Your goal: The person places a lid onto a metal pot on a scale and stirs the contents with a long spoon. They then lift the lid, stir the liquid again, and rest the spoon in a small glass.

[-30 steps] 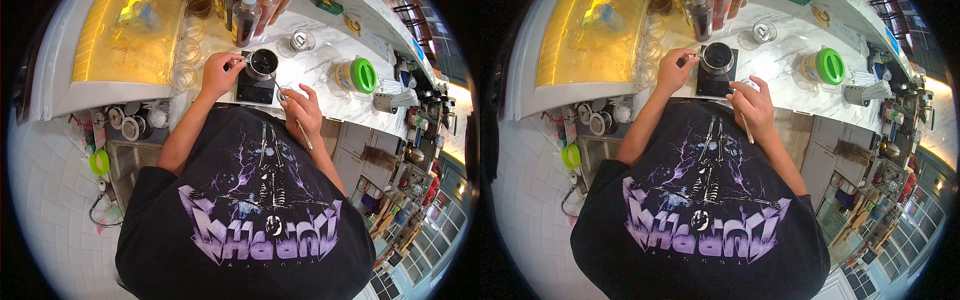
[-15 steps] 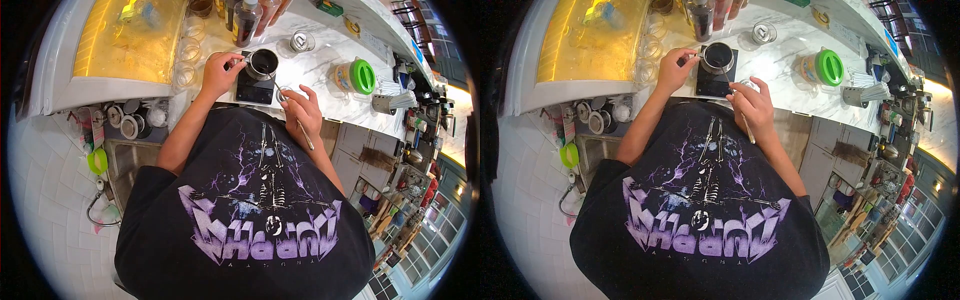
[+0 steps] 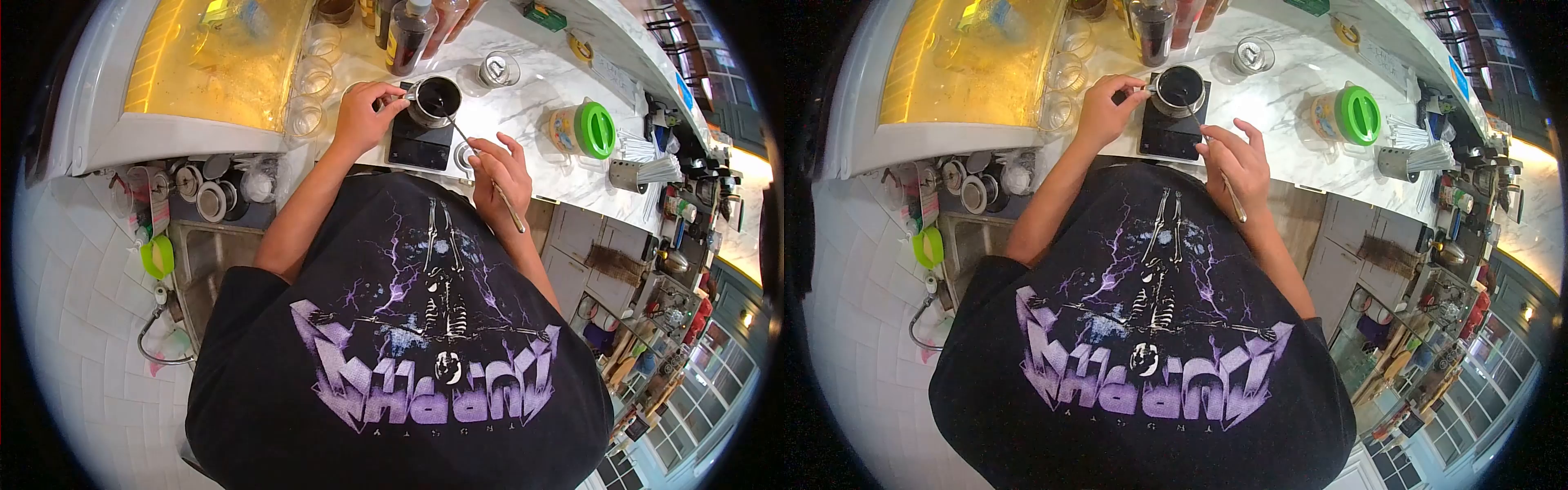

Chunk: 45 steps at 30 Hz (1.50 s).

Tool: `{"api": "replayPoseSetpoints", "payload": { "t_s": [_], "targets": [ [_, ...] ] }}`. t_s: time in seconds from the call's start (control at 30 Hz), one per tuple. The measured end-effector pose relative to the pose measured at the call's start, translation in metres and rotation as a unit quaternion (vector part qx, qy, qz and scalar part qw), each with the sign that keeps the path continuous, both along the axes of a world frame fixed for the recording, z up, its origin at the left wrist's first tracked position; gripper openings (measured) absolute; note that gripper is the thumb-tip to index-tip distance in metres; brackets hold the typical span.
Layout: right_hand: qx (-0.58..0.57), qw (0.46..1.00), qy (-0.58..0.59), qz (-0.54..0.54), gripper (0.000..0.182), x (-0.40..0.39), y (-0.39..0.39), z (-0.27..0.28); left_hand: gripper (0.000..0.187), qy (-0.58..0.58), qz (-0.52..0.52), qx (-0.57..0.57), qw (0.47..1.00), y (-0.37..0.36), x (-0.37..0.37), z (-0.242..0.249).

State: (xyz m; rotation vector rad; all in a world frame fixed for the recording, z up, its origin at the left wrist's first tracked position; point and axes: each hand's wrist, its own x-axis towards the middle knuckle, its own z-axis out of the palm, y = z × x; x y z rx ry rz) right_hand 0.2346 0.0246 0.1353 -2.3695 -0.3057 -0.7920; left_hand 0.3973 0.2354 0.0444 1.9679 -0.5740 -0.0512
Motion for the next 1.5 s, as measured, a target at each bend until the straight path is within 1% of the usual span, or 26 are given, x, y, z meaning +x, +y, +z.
{"api": "replayPoseSetpoints", "payload": {
  "t_s": [0.27, 0.33, 0.43, 0.73, 1.07, 1.13, 1.27, 1.33, 1.5],
  "targets": [
    [0.011, 1.0, -0.001, -0.007, 0.013, 0.007, -0.004, 0.007, 0.024, 0.014, -0.008, -0.006, 1.0, 0.001, 0.0, 0.001],
    [0.027, 0.999, -0.019, -0.005, 0.011, 0.009, -0.006, 0.009, 0.024, -0.001, -0.002, -0.008, 1.0, 0.0, -0.001, 0.001],
    [0.034, 0.999, -0.005, -0.007, 0.011, 0.011, -0.01, 0.014, 0.021, -0.001, 0.021, -0.029, 0.999, -0.004, -0.004, 0.001],
    [0.025, 0.999, 0.024, 0.025, 0.011, 0.021, -0.027, 0.009, 0.026, 0.016, 0.037, -0.012, 0.999, -0.009, -0.013, 0.01],
    [0.039, 0.998, 0.021, 0.04, 0.009, 0.031, -0.048, 0.005, 0.023, 0.016, 0.069, 0.007, 0.997, -0.015, -0.022, 0.008],
    [0.058, 0.997, 0.019, 0.041, 0.009, 0.032, -0.051, 0.004, 0.023, 0.015, 0.077, -0.002, 0.997, -0.016, -0.025, 0.007],
    [0.056, 0.996, 0.026, 0.057, 0.01, 0.033, -0.056, 0.008, 0.024, 0.008, 0.102, -0.001, 0.995, -0.02, -0.03, 0.008],
    [0.058, 0.996, 0.009, 0.07, 0.01, 0.034, -0.057, 0.008, 0.024, 0.006, 0.103, 0.012, 0.995, -0.021, -0.032, 0.009],
    [0.048, 0.995, 0.024, 0.086, 0.01, 0.035, -0.061, 0.004, 0.024, 0.025, 0.113, -0.017, 0.993, -0.025, -0.034, 0.003]
  ]
}}
